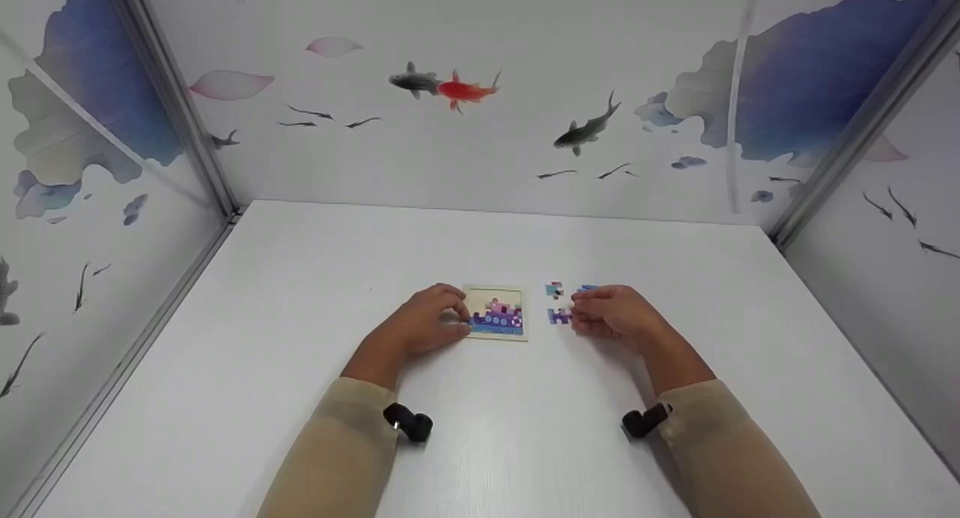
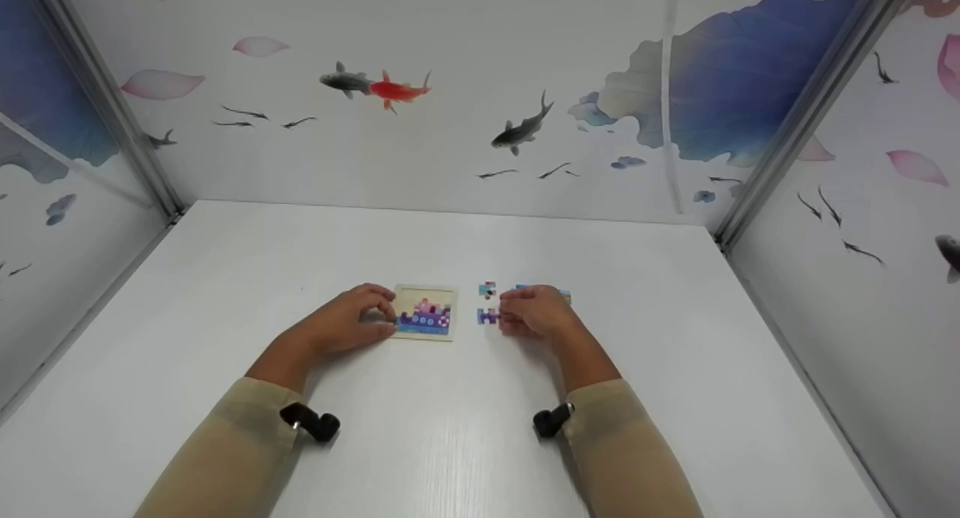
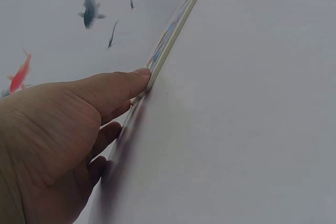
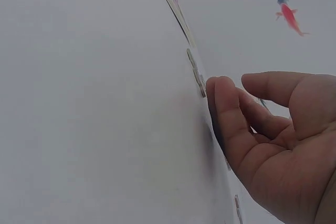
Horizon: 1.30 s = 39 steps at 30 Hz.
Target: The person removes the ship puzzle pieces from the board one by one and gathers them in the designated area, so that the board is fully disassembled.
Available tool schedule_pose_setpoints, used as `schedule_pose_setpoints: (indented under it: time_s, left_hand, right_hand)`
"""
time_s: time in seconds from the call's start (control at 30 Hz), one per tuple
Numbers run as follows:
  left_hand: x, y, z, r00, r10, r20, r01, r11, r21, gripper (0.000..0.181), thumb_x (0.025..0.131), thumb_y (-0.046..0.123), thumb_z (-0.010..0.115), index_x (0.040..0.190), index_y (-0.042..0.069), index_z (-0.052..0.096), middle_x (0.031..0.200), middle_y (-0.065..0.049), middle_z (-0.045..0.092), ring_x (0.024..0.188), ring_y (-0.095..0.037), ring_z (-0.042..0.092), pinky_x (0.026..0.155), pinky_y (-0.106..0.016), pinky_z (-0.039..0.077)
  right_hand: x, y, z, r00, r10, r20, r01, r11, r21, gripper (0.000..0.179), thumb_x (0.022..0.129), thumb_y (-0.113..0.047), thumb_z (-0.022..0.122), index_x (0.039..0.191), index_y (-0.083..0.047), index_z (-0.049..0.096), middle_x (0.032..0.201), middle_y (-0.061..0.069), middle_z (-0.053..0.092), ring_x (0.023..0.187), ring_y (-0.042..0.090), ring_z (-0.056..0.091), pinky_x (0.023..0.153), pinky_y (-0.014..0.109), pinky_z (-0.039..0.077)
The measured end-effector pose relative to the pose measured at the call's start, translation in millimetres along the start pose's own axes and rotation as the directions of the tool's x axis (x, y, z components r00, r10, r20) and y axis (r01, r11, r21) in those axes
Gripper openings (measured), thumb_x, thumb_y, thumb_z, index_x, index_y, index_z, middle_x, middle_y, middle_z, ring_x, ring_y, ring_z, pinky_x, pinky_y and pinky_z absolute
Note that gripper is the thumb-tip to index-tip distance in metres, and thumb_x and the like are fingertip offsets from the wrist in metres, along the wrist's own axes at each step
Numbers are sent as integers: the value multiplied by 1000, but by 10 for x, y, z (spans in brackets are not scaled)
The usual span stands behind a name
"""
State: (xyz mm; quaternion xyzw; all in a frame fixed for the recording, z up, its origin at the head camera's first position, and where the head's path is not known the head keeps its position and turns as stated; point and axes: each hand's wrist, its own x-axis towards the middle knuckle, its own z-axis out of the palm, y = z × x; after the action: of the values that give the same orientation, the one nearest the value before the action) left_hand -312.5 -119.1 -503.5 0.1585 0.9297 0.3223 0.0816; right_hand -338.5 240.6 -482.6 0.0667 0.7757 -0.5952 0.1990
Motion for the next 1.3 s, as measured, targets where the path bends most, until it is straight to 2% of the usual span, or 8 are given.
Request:
schedule_pose_setpoints:
  time_s: [0.23,0.43,0.57,0.73,0.93,1.17,1.3]
  left_hand:
    - [5,7,3,1000,-8,-3,8,1000,3,10,99,34,75,106,27,75,158,0,56,158,-31,42,134,-51,31]
    - [4,0,-4,1000,-13,4,13,1000,5,11,99,36,74,107,28,74,159,1,55,159,-30,40,134,-52,30]
    - [3,-1,-2,1000,-8,7,8,1000,5,13,99,37,74,108,27,74,158,1,56,159,-30,40,134,-52,30]
    - [5,5,-9,1000,-11,3,11,1000,5,13,99,37,75,107,27,74,158,1,56,158,-31,41,133,-53,31]
    - [4,13,-14,999,-32,10,32,999,-10,11,99,36,76,107,29,74,158,2,56,158,-30,41,133,-53,31]
    - [-1,0,-26,1000,11,-2,-11,1000,-15,10,99,33,75,108,26,74,156,0,57,156,-30,44,133,-51,32]
    - [-3,6,-26,1000,9,6,-9,1000,-12,11,99,34,75,108,27,74,157,1,56,157,-30,43,133,-51,31]
  right_hand:
    - [-12,-139,145,999,-35,9,35,998,-50,38,104,-25,71,137,-6,69,132,15,72,103,21,73,90,27,64]
    - [-30,-287,334,994,-69,82,73,997,-37,44,104,-26,71,142,-4,66,139,19,69,108,25,72,91,28,64]
    - [-36,-365,464,991,-90,97,95,994,-46,43,105,-27,70,141,-4,66,137,20,69,113,31,71,89,27,63]
    - [2,-448,641,991,-94,97,102,991,-86,41,104,-31,70,139,-9,69,137,16,71,113,30,72,89,27,63]
    - [110,-498,816,994,-92,54,98,988,-120,35,105,-28,70,135,-10,72,132,13,73,106,24,74,92,28,64]
    - [206,-526,930,992,-116,57,120,989,-82,36,105,-27,70,136,-8,70,131,14,73,109,24,74,96,29,64]
    - [233,-501,963,992,-110,65,115,990,-78,35,105,-27,69,135,-10,71,131,13,73,109,23,74,97,29,63]
